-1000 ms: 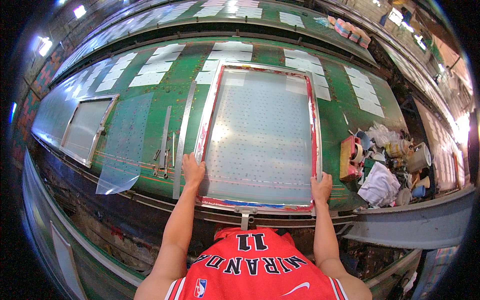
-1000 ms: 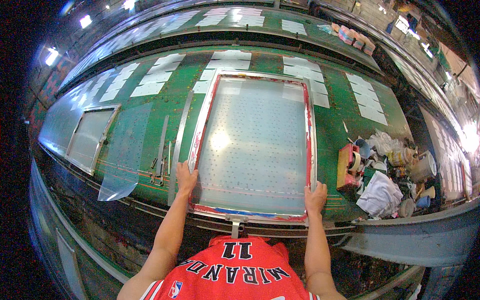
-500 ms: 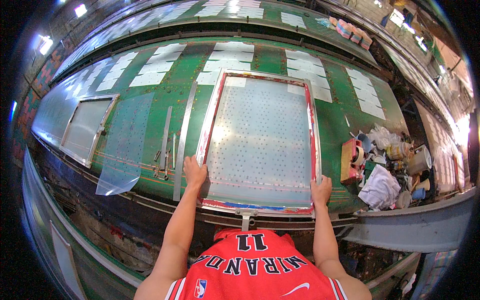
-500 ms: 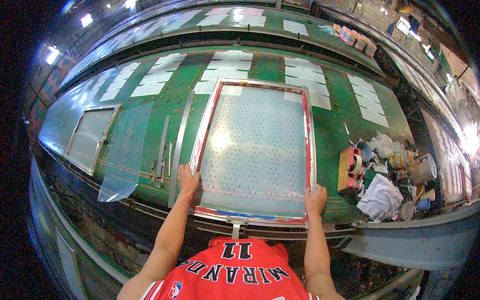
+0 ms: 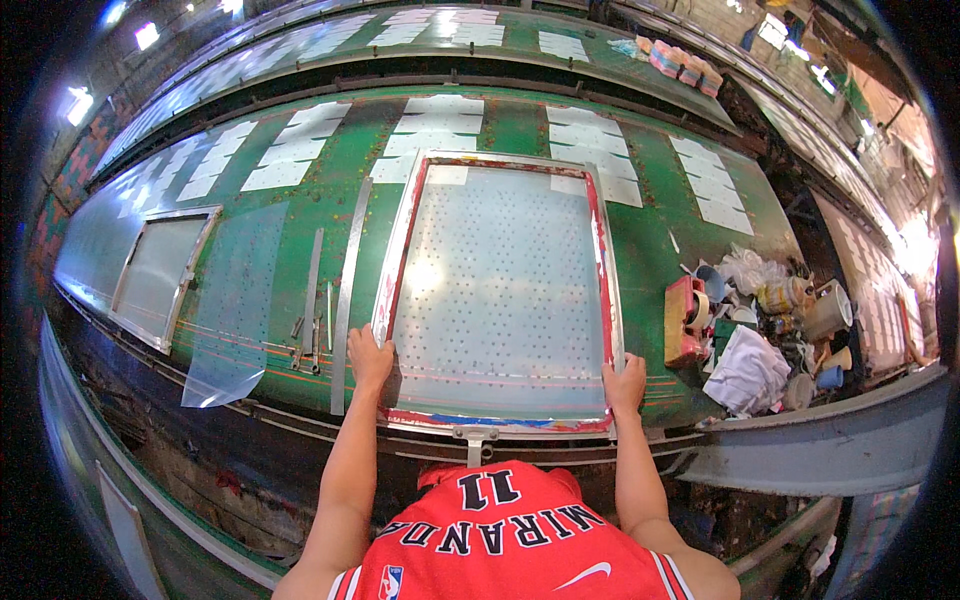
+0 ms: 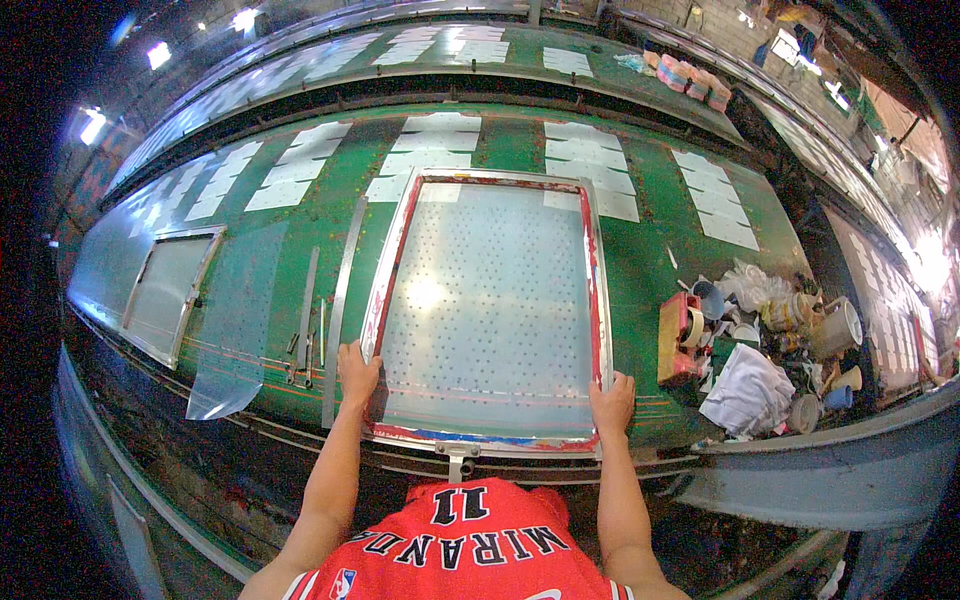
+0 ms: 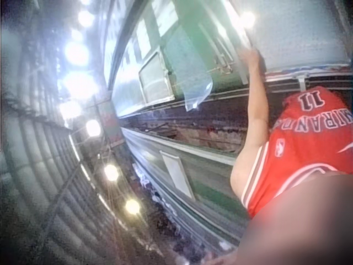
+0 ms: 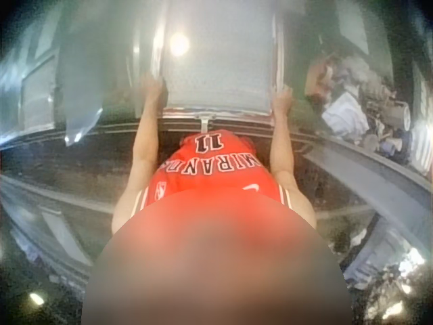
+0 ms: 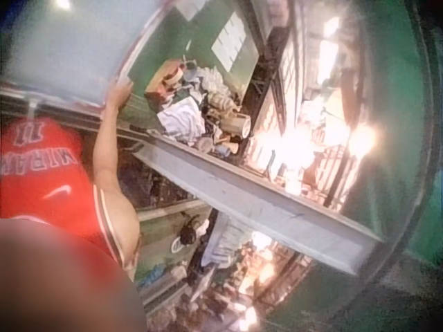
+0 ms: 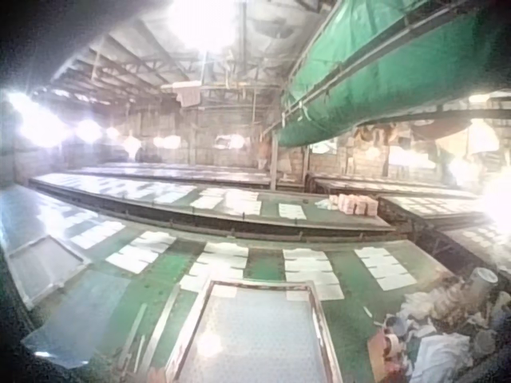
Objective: The person uses a ruler and a white marker to draw straight lines on a perforated translucent screen panel. After marking, they lift the panel, place it aside, and then pick up another screen panel with a wooden frame, positioning it on the workbench.
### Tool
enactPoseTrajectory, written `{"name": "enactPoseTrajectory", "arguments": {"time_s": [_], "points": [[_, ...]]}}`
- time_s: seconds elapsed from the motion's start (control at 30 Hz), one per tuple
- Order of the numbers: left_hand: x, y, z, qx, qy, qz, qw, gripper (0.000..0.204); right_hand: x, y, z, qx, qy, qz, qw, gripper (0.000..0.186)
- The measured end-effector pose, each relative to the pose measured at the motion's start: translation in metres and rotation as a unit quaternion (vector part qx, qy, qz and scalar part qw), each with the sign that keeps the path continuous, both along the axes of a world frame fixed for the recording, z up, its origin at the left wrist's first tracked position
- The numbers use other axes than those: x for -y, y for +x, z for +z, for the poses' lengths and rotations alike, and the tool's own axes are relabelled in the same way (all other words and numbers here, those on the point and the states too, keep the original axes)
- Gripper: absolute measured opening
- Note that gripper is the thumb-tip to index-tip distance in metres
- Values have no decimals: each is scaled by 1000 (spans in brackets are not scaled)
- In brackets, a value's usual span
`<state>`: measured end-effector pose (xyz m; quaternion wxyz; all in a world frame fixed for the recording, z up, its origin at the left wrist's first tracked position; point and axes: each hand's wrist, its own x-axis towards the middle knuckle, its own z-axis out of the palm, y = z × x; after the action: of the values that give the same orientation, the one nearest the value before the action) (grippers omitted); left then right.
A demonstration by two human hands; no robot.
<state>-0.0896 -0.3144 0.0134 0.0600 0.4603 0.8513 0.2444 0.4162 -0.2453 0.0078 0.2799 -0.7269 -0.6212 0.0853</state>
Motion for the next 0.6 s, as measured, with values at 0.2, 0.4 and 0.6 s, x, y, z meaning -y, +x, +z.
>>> {"name": "enactPoseTrajectory", "arguments": {"time_s": [0.2, 0.4, 0.6], "points": [[0, 0, -3, -2, 34, 6, 999, 60, 1, -1, 1, -7, -7, 4, 1000, 51], [-2, -5, -13, 4, 51, 8, 999, 56, 1, 1, 0, 4, -13, 13, 1000, 54], [-8, -9, -9, 14, 71, -12, 997, 45, -2, 1, 2, 19, 19, 22, 999, 50]]}}
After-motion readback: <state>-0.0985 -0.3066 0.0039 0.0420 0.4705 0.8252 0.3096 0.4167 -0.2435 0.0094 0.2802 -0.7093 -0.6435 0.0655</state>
